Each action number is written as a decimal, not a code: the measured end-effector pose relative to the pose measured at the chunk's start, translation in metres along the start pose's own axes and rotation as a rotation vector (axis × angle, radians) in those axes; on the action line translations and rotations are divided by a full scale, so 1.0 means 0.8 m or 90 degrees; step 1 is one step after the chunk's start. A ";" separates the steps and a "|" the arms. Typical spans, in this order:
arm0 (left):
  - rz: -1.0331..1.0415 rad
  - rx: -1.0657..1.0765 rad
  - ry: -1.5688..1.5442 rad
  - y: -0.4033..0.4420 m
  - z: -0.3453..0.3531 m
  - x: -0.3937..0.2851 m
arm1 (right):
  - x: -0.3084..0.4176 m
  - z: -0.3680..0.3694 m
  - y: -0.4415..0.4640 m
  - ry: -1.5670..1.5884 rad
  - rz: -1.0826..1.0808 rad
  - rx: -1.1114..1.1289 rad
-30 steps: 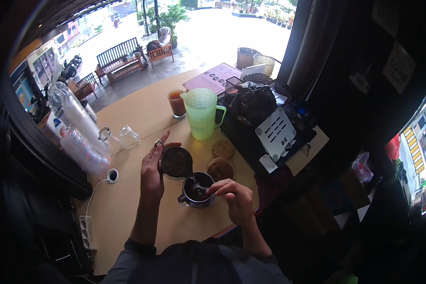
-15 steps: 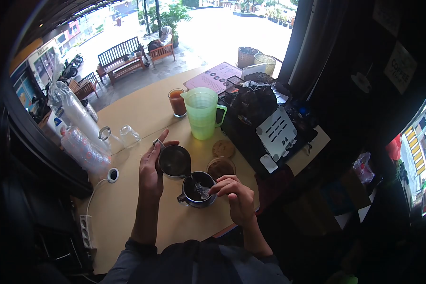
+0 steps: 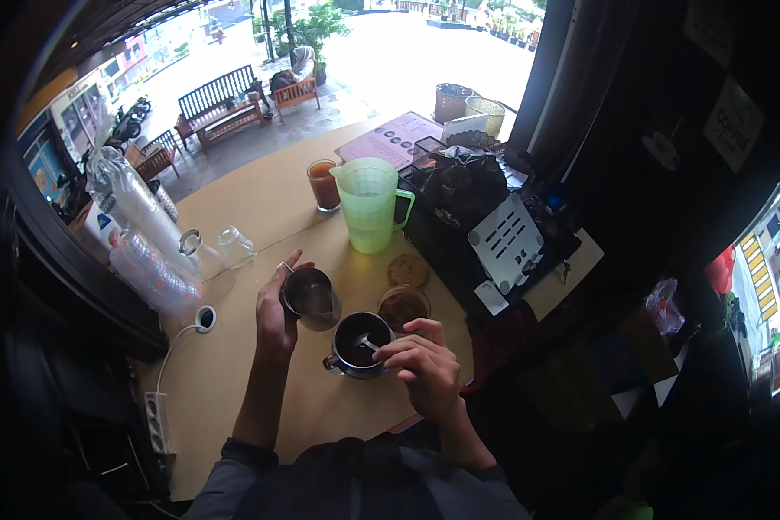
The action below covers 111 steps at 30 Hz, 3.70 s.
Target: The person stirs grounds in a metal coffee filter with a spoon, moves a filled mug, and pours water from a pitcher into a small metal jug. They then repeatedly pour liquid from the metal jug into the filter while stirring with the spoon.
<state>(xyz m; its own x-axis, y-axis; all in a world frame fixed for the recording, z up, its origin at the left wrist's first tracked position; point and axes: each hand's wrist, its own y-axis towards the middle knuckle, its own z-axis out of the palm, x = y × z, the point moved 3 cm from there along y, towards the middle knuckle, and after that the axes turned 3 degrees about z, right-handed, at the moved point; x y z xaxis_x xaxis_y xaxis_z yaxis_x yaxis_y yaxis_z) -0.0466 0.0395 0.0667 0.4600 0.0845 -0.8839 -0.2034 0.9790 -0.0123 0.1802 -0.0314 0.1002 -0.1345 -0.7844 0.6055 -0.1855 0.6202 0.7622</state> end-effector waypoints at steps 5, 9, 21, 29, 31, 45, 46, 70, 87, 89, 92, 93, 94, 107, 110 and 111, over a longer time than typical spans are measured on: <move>-0.021 -0.002 0.034 0.020 -0.052 0.048 | -0.003 0.011 -0.001 -0.078 -0.034 -0.005; -0.034 -0.002 0.038 0.026 -0.073 0.072 | 0.003 0.003 -0.005 0.027 0.007 -0.003; -0.058 0.000 0.045 0.033 -0.082 0.103 | -0.010 0.000 -0.001 -0.003 0.005 -0.024; -0.050 -0.015 0.053 0.032 -0.081 0.105 | -0.001 0.006 -0.010 -0.161 -0.083 0.006; -0.040 -0.021 0.041 0.037 -0.098 0.125 | 0.004 0.013 -0.010 -0.166 -0.115 0.038; 0.345 0.518 0.093 -0.044 0.022 0.027 | 0.001 -0.003 -0.013 -0.192 -0.120 0.050; 0.347 0.517 0.091 -0.047 0.024 0.025 | 0.003 0.001 -0.009 -0.193 -0.121 0.052; 0.496 0.127 0.562 -0.099 0.040 0.076 | 0.006 0.016 -0.009 -0.075 -0.175 0.119; 0.488 0.093 0.574 -0.102 0.045 0.079 | -0.006 0.017 -0.006 0.028 -0.111 0.031; 0.461 0.066 0.591 -0.106 0.048 0.077 | -0.015 0.006 -0.011 0.046 -0.095 -0.009; 0.487 0.099 0.620 -0.106 0.046 0.074 | -0.013 0.022 -0.006 -0.096 -0.159 0.057; 0.488 0.099 0.620 -0.107 0.046 0.070 | -0.009 0.029 -0.004 -0.067 -0.171 0.093; 0.497 0.119 0.615 -0.110 0.046 0.066 | -0.009 0.029 -0.004 -0.066 -0.171 0.092; 0.483 0.167 0.691 -0.111 0.029 0.054 | -0.017 0.014 -0.003 0.030 -0.129 0.031; 0.480 0.168 0.660 -0.101 0.031 0.052 | -0.013 0.022 0.001 -0.008 -0.133 0.028; 0.480 0.169 0.659 -0.098 0.030 0.052 | -0.009 0.028 0.003 0.049 -0.133 0.072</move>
<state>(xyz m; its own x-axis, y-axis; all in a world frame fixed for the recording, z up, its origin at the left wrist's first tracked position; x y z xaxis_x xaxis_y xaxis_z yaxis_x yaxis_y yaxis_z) 0.0095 -0.0295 0.0425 -0.5895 0.5601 -0.5820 0.1131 0.7707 0.6270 0.1587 -0.0242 0.0926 -0.0084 -0.8896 0.4566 -0.3095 0.4365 0.8448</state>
